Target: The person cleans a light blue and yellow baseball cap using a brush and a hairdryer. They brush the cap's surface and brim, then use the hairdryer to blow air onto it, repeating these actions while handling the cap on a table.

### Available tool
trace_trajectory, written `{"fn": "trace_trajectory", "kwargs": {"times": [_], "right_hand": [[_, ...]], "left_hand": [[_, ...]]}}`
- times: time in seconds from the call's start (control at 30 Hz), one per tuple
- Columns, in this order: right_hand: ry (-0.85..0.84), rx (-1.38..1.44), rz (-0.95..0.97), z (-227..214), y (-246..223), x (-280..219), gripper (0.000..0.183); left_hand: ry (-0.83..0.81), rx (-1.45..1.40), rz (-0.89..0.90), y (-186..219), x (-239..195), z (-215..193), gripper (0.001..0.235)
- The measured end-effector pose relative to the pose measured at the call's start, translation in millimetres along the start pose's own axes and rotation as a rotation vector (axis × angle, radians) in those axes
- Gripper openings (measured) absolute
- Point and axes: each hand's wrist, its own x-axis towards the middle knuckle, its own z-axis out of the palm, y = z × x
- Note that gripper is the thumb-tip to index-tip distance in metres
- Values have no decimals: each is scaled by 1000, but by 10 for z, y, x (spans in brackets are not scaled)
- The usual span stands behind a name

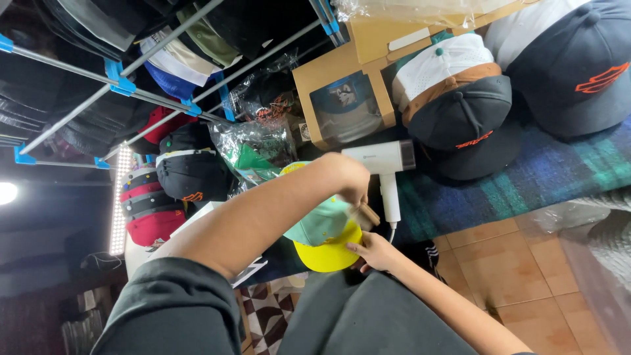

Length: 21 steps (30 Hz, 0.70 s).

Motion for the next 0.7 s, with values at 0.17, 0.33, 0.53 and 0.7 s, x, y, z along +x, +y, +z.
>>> {"fn": "trace_trajectory", "kwargs": {"times": [0.17, 0.33, 0.53, 0.7], "right_hand": [[5, -18, -24, 13, -137, -90, 54], [14, 18, -4, -3, -20, -65, 59], [124, 110, -3, 112, 132, -68, 57], [220, 264, -16, 284, 239, -158, 46]], "left_hand": [[509, 58, -261, -10, 211, 520, 39], [406, 8, -68, 213, 39, 486, 39], [591, 189, -215, 270, 6, 686, 21], [641, 174, -184, 333, 213, 826, 21]]}}
